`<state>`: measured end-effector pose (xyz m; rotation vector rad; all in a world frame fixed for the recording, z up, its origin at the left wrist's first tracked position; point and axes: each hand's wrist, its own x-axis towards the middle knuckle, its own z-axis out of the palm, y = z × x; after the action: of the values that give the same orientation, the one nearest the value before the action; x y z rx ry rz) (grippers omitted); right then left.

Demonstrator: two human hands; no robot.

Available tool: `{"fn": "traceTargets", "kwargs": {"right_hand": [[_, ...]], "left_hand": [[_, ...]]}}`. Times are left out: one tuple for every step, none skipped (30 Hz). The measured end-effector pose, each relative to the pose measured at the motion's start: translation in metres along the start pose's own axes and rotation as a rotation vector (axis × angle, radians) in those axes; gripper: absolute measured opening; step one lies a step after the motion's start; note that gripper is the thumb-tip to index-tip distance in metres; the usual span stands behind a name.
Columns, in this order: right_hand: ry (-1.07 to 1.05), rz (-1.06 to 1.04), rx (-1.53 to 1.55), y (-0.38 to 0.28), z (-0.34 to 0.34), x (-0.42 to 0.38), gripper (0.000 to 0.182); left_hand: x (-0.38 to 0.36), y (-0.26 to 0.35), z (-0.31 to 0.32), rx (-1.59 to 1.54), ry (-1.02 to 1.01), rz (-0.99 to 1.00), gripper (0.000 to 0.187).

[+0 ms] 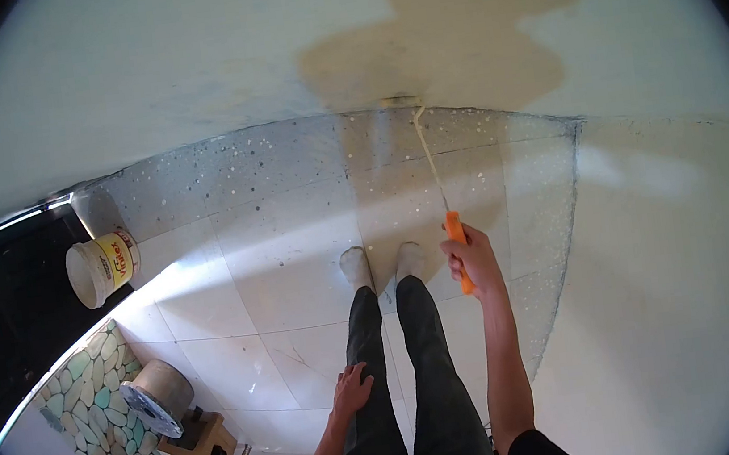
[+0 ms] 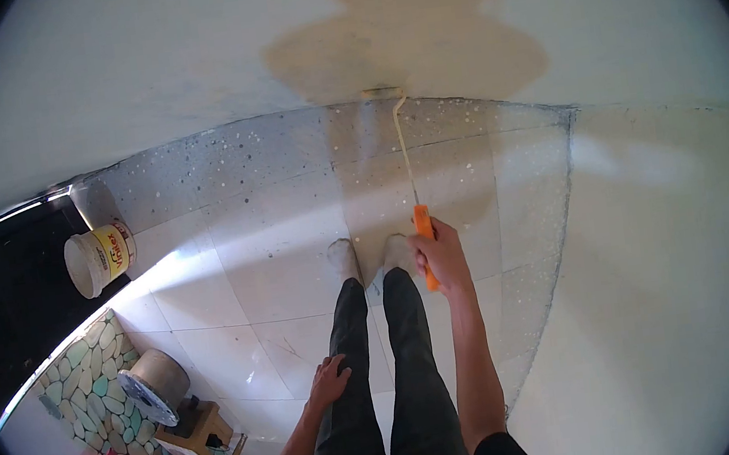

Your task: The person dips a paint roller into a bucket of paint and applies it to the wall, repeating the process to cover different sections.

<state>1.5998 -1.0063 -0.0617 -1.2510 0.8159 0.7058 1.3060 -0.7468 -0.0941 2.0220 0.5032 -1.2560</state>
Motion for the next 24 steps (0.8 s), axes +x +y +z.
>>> {"fn": "traceTargets", "kwargs": {"right_hand": [[-0.005,0.001,0.004,0.004,0.000,0.016,0.030],[0.004,-0.003,0.030,0.011,0.001,0.045,0.018],[0.013,-0.008,0.056,0.019,0.000,0.073,0.010],[0.010,-0.005,0.060,0.026,-0.003,0.098,0.010],[-0.031,-0.002,0.081,0.033,-0.007,0.123,0.009],[-0.073,0.001,0.100,0.037,-0.010,0.141,0.009],[-0.073,0.004,0.102,0.039,-0.011,0.149,0.009],[-0.066,0.003,0.126,0.042,-0.012,0.154,0.009],[-0.058,0.001,0.150,0.046,-0.013,0.156,0.009],[-0.060,-0.005,0.147,0.040,-0.013,0.147,0.009],[-0.032,-0.017,0.109,0.033,-0.011,0.125,0.010],[0.000,-0.023,0.072,0.028,-0.011,0.096,0.014],[0.000,-0.020,0.059,0.025,-0.013,0.070,0.020],[-0.002,-0.022,0.041,0.018,-0.015,0.043,0.026],[-0.001,-0.022,0.057,0.011,-0.013,0.010,0.033],[-0.002,-0.024,0.075,0.001,-0.010,-0.017,0.041],[-0.006,-0.026,0.073,-0.009,-0.007,-0.037,0.041],[0.020,-0.009,0.052,-0.016,-0.004,-0.055,0.036],[0.047,0.005,0.029,-0.019,-0.003,-0.063,0.032],[0.049,0.006,0.029,-0.015,-0.005,-0.057,0.032],[0.028,0.001,0.041,-0.011,-0.010,-0.038,0.030],[0.007,-0.002,0.055,-0.004,-0.015,-0.016,0.028],[-0.001,-0.007,0.034,0.004,-0.017,0.012,0.025],[-0.007,-0.012,0.013,0.013,-0.019,0.044,0.022]], "left_hand": [[0.000,0.001,-0.001,0.003,0.003,-0.004,0.050],[0.000,0.001,-0.002,-0.004,-0.003,-0.021,0.049],[0.000,0.001,-0.002,-0.013,-0.009,-0.037,0.049],[-0.001,-0.001,-0.001,-0.009,-0.008,-0.042,0.049],[0.000,-0.005,0.001,-0.016,-0.008,-0.034,0.049],[0.001,-0.007,0.003,-0.025,-0.008,-0.027,0.049],[0.002,-0.008,0.004,-0.023,-0.010,-0.030,0.049],[0.001,-0.009,0.004,-0.027,-0.006,-0.021,0.049],[0.000,-0.009,0.004,-0.030,-0.003,-0.010,0.049],[0.002,-0.006,0.003,-0.033,0.001,-0.006,0.049],[0.002,-0.003,0.003,-0.028,0.006,-0.010,0.049],[-0.001,-0.003,0.003,-0.022,0.005,-0.018,0.049],[-0.002,-0.004,0.003,-0.023,0.004,-0.015,0.049],[0.000,-0.005,0.004,-0.018,0.008,-0.001,0.049],[0.000,-0.004,0.006,-0.014,0.010,0.009,0.049],[0.002,-0.002,0.007,-0.018,0.014,0.014,0.049],[0.003,-0.001,0.007,-0.020,0.018,0.005,0.049],[0.000,-0.002,0.006,-0.021,0.018,-0.011,0.049],[-0.002,-0.002,0.005,-0.022,0.018,-0.013,0.049],[-0.004,-0.001,0.005,-0.026,0.015,-0.012,0.049],[-0.001,0.002,0.004,-0.034,0.019,-0.007,0.049],[0.000,0.004,0.004,-0.036,0.022,-0.005,0.049],[-0.001,0.004,0.004,-0.037,0.022,-0.013,0.049],[-0.002,0.003,0.005,-0.038,0.022,-0.019,0.049]]}}
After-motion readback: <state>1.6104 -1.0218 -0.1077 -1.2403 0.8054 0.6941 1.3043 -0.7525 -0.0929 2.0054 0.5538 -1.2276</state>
